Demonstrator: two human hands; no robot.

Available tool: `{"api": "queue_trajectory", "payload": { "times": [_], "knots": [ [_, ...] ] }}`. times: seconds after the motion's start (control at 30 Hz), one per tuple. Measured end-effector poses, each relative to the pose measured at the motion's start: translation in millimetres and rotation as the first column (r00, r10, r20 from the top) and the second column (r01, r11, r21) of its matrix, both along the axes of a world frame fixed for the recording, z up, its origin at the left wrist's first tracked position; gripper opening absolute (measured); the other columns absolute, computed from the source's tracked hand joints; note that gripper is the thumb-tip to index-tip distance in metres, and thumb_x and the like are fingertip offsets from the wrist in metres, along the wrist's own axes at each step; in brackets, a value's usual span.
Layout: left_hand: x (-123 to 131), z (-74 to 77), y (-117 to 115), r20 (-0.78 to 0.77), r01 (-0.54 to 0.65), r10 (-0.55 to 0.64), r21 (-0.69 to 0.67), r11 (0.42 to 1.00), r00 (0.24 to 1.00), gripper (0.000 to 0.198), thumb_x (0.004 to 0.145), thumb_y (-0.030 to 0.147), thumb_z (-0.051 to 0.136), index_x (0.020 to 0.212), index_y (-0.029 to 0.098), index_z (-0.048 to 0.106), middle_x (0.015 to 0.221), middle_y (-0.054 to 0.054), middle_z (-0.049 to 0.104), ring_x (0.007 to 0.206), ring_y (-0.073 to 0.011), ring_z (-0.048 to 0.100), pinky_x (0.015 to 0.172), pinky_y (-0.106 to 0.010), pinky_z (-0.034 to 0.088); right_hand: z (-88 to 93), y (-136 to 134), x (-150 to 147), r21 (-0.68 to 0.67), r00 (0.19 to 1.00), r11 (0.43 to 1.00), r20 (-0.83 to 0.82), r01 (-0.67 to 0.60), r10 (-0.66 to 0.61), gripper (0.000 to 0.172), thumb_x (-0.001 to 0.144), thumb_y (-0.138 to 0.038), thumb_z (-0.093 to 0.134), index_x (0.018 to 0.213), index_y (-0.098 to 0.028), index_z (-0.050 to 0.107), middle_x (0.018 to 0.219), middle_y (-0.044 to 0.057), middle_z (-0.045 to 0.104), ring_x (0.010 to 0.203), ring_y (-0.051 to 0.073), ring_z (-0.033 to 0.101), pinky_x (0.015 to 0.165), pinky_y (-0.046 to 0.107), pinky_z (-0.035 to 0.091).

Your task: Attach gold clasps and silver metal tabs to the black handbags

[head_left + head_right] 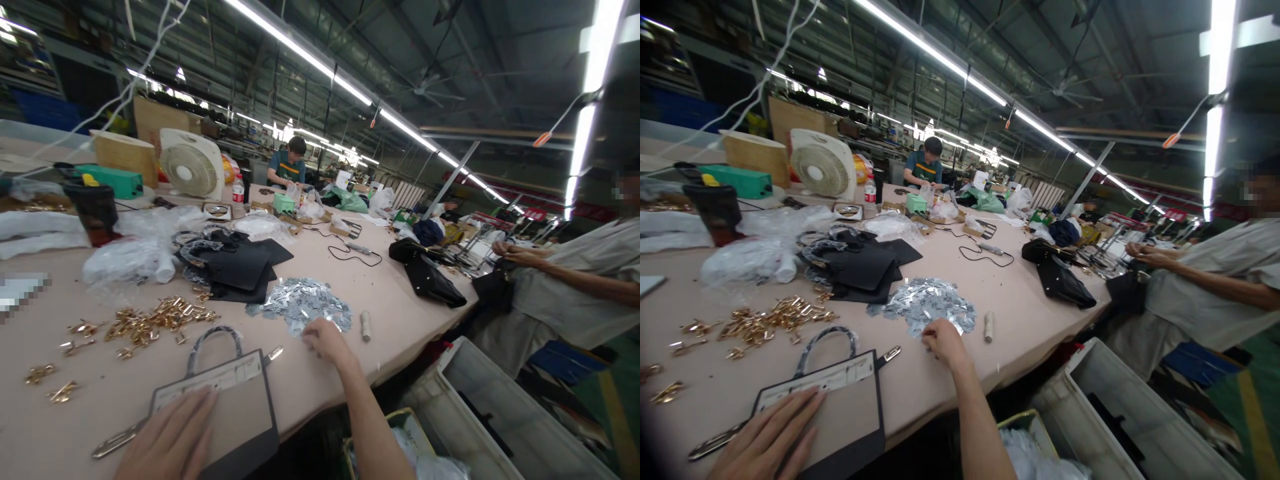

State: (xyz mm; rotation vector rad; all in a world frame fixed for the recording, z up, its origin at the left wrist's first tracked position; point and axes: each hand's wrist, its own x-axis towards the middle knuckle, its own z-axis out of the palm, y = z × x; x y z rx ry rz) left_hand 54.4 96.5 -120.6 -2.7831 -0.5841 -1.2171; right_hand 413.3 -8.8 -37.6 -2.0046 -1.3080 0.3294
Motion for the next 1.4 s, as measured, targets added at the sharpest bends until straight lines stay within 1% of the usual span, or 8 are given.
{"api": "queue_trajectory", "payload": {
  "times": [0.13,0.27,0.4,0.6,0.77,0.87,1.0,1.4],
  "knots": [
    [-3.0,22.8,-17.1,-0.097,-0.066,0.064,-0.022,0.998,0.993,0.048,0.094,0.028,0.058,0.141,0.025,0.059,0.14,-0.007,0.068,0.125,-0.0286,0.064,0.107,-0.045,0.052,0.8,7.2,1.5,-0.124,0.994,0.991,-0.101,-0.046,0.033,0.014,0.079,-0.01,0.068,0.075,-0.019,0.078,0.06,-0.002,0.07,0.043,0.012,0.06,0.044,0.02,0.042],
    [-4.7,36.1,-31.4,-0.093,-0.146,0.13,-0.189,0.971,0.987,0.039,0.096,0.027,0.058,0.135,0.02,0.057,0.139,-0.012,0.066,0.127,-0.0278,0.063,0.109,-0.046,0.052,-2.3,16.3,8.9,-0.185,0.983,0.975,-0.157,-0.124,0.095,0.013,0.074,-0.006,0.069,0.068,-0.016,0.074,0.057,0.0,0.068,0.045,0.013,0.061,0.046,0.02,0.039],
    [-5.5,39.3,-32.3,-0.091,-0.205,0.187,-0.295,0.933,0.978,0.053,0.096,0.031,0.06,0.145,0.018,0.045,0.148,-0.017,0.057,0.135,-0.0298,0.058,0.109,-0.048,0.052,-3.5,21.0,11.3,-0.206,0.985,0.968,-0.127,-0.14,0.115,0.013,0.073,-0.006,0.067,0.065,-0.017,0.07,0.057,0.002,0.067,0.045,0.014,0.059,0.049,0.023,0.038],
    [18.6,62.5,-20.9,-0.121,-0.147,0.114,-0.312,0.939,0.986,0.051,0.093,0.027,0.065,0.142,0.021,0.052,0.142,-0.013,0.062,0.128,-0.0314,0.06,0.108,-0.05,0.051,2.6,8.3,-9.5,-0.072,0.999,0.996,0.029,-0.043,0.046,0.012,0.079,-0.015,0.065,0.083,-0.02,0.075,0.087,0.006,0.074,0.082,0.022,0.067,0.078,0.032,0.049],
    [61.2,84.3,-16.0,-0.228,-0.094,-0.005,-0.421,0.902,0.974,0.041,0.085,0.025,0.078,0.124,0.019,0.066,0.125,-0.01,0.069,0.117,-0.0305,0.062,0.101,-0.047,0.054,-0.8,2.6,-62.3,0.17,0.918,0.985,-0.392,0.015,0.054,0.025,0.087,-0.04,0.068,0.099,-0.02,0.074,0.084,0.003,0.068,0.074,0.019,0.06,0.072,0.032,0.049],
    [76.6,81.1,-14.2,-0.25,-0.154,0.035,-0.476,0.866,0.968,0.026,0.086,0.028,0.079,0.11,0.02,0.072,0.115,-0.009,0.069,0.108,-0.0285,0.064,0.094,-0.043,0.055,-9.7,4.1,-94.4,0.216,0.731,0.975,-0.673,0.051,0.11,0.028,0.084,-0.045,0.075,0.097,-0.02,0.071,0.078,0.0,0.064,0.069,0.016,0.057,0.066,0.028,0.047],
    [79.2,71.0,-14.2,-0.2,-0.165,0.074,-0.492,0.855,0.977,0.013,0.091,0.028,0.074,0.103,0.023,0.072,0.111,-0.005,0.067,0.105,-0.0253,0.063,0.092,-0.04,0.052,-23.2,12.2,-116.4,0.204,0.556,0.972,-0.824,0.115,0.107,0.03,0.077,-0.042,0.081,0.091,-0.019,0.069,0.071,-0.002,0.062,0.061,0.012,0.055,0.056,0.023,0.041],
    [83.5,72.8,-19.5,-0.239,-0.213,0.118,-0.425,0.88,0.964,0.012,0.1,0.027,0.059,0.094,0.023,0.069,0.103,-0.006,0.069,0.099,-0.0249,0.064,0.082,-0.04,0.047,-25.2,21.3,-127.7,0.184,0.611,0.981,-0.784,0.056,0.112,0.031,0.074,-0.042,0.083,0.092,-0.018,0.075,0.064,-0.004,0.061,0.054,0.01,0.048,0.053,0.023,0.038]
  ]
}}
